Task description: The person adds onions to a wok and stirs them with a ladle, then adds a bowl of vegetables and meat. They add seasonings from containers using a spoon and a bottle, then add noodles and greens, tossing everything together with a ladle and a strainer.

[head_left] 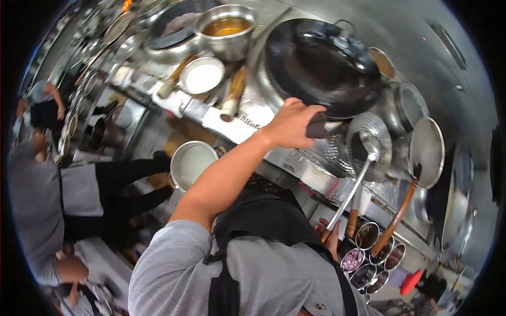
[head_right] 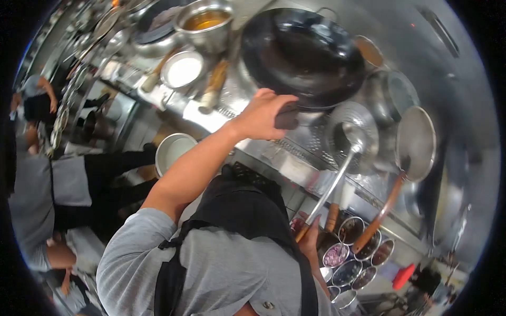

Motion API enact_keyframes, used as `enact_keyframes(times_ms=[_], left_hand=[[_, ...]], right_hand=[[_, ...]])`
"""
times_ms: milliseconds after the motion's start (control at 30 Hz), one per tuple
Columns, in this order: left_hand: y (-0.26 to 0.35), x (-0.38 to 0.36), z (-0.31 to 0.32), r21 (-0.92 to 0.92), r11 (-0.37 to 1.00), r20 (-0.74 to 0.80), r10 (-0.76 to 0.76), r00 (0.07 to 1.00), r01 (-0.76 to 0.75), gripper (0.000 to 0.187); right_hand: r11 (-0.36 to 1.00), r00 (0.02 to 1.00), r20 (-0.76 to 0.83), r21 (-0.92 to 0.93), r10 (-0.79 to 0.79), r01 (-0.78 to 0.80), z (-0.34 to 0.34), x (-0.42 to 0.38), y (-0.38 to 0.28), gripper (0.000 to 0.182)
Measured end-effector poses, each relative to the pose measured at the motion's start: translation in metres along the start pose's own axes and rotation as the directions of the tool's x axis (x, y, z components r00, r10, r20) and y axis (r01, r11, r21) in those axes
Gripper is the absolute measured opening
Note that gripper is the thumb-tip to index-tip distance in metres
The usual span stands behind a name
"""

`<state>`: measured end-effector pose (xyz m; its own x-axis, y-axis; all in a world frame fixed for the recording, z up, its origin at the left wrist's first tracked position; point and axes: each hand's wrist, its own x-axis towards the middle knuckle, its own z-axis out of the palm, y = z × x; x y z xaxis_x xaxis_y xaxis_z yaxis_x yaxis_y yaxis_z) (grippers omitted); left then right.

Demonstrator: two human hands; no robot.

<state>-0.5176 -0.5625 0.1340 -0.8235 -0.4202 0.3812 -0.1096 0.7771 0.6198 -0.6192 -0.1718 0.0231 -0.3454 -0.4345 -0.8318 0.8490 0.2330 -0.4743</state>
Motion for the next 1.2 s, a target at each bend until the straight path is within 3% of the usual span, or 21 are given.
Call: enact_keyframes(times_ms=[67, 100, 133, 200, 267, 400, 433, 467, 533, 633, 700, 733, 900, 933, 1000, 1033, 1067, 1100, 1167, 1200], left_hand=[[-0.007, 0.003, 0.004, -0.011, 1.0, 0.008, -0.015, 1.0, 0.015, 0.075], [-0.009, 0.002, 0.007, -0.008, 1.0, -0.003, 0.006, 1.0, -0.006, 0.075], [-0.01, 0.002, 0.008, 0.0, 1.0, -0.018, 0.026, 1.0, -0.026, 0.075], [-0.01, 0.003, 0.014, 0.003, 0.998, -0.047, 0.067, 0.997, -0.067, 0.075], [-0.013, -0.001, 0.015, -0.003, 0.995, -0.085, 0.101, 0.991, -0.101, 0.076], [-0.01, -0.008, 0.017, 0.029, 0.993, -0.118, 0.115, 0.986, -0.112, 0.073], [-0.009, -0.009, 0.017, 0.064, 0.991, -0.116, 0.122, 0.986, -0.115, 0.07], [-0.007, -0.011, 0.017, 0.064, 0.993, -0.091, 0.104, 0.99, -0.098, 0.071], [-0.005, -0.013, 0.018, 0.071, 0.995, -0.035, 0.066, 0.997, -0.064, 0.074], [-0.004, -0.014, 0.018, 0.148, 0.986, 0.009, 0.071, 0.997, -0.071, 0.074], [-0.001, -0.014, 0.016, 0.171, 0.984, 0.076, 0.047, 0.996, -0.059, 0.074], [-0.001, -0.015, 0.016, 0.167, 0.984, 0.059, 0.052, 0.997, -0.061, 0.072], [0.005, -0.014, 0.011, 0.157, 0.988, 0.088, -0.009, 0.996, -0.005, 0.068], [0.005, -0.014, 0.011, 0.158, 0.987, 0.115, -0.036, 0.993, 0.017, 0.068], [0.001, -0.014, 0.014, 0.164, 0.986, 0.073, -0.019, 0.997, 0.007, 0.064], [-0.004, -0.014, 0.018, 0.171, 0.985, 0.04, 0.017, 0.999, -0.024, 0.066], [-0.009, -0.014, 0.023, 0.177, 0.983, 0.01, 0.053, 0.999, -0.054, 0.068], [-0.015, -0.012, 0.028, 0.139, 0.985, -0.1, 0.116, 0.988, -0.101, 0.058], [-0.018, -0.007, 0.032, 0.075, 0.973, -0.309, 0.229, 0.923, -0.216, 0.041], [-0.019, -0.007, 0.034, 0.077, 0.977, -0.268, 0.211, 0.94, -0.197, 0.04]], right_hand=[[0.98, 0.986, 0.081, -0.119, -0.148, 0.157, 0.007, -0.034, -0.007, 0.05], [0.899, 0.958, -0.049, -0.362, -0.281, 0.245, 0.021, -0.049, -0.012, 0.035], [0.939, 0.963, -0.023, -0.228, -0.27, 0.258, 0.031, -0.06, -0.018, 0.03], [0.928, 0.944, 0.086, -0.17, -0.32, 0.33, 0.045, -0.077, -0.023, 0.031], [0.889, 0.921, 0.118, -0.242, -0.371, 0.389, 0.058, -0.091, -0.034, 0.037], [0.842, 0.835, 0.38, -0.21, -0.398, 0.497, 0.104, -0.091, -0.072, 0.047], [0.821, 0.837, 0.431, -0.301, -0.336, 0.485, 0.114, -0.078, -0.091, 0.048], [0.743, 0.851, 0.372, -0.432, -0.37, 0.512, 0.143, -0.075, -0.105, 0.046], [0.59, 0.783, 0.436, -0.517, -0.443, 0.621, 0.205, -0.072, -0.132, 0.05], [0.43, 0.751, 0.531, -0.615, -0.394, 0.661, 0.309, -0.093, -0.167, 0.054], [0.5, 0.685, 0.696, -0.524, -0.216, 0.69, 0.362, -0.067, -0.198, 0.044], [0.491, 0.703, 0.686, -0.556, -0.186, 0.671, 0.393, -0.063, -0.201, 0.041], [0.111, 0.729, 0.651, -0.725, -0.212, 0.68, 0.484, 0.002, -0.174, 0.046], [0.197, 0.727, 0.668, -0.7, -0.16, 0.687, 0.492, 0.006, -0.168, 0.038], [0.562, 0.753, 0.657, -0.611, -0.032, 0.557, 0.499, 0.01, -0.172, 0.025], [0.638, 0.755, 0.656, -0.581, 0.0, 0.505, 0.499, 0.011, -0.171, 0.022], [0.708, 0.754, 0.656, -0.547, 0.032, 0.446, 0.498, 0.013, -0.169, 0.019], [0.773, 0.752, 0.656, -0.509, 0.064, 0.379, 0.497, 0.016, -0.166, 0.017], [0.752, 0.734, 0.678, -0.464, -0.038, 0.468, 0.491, 0.017, -0.151, 0.016], [0.758, 0.729, 0.68, -0.435, -0.079, 0.487, 0.488, 0.015, -0.15, 0.016]])
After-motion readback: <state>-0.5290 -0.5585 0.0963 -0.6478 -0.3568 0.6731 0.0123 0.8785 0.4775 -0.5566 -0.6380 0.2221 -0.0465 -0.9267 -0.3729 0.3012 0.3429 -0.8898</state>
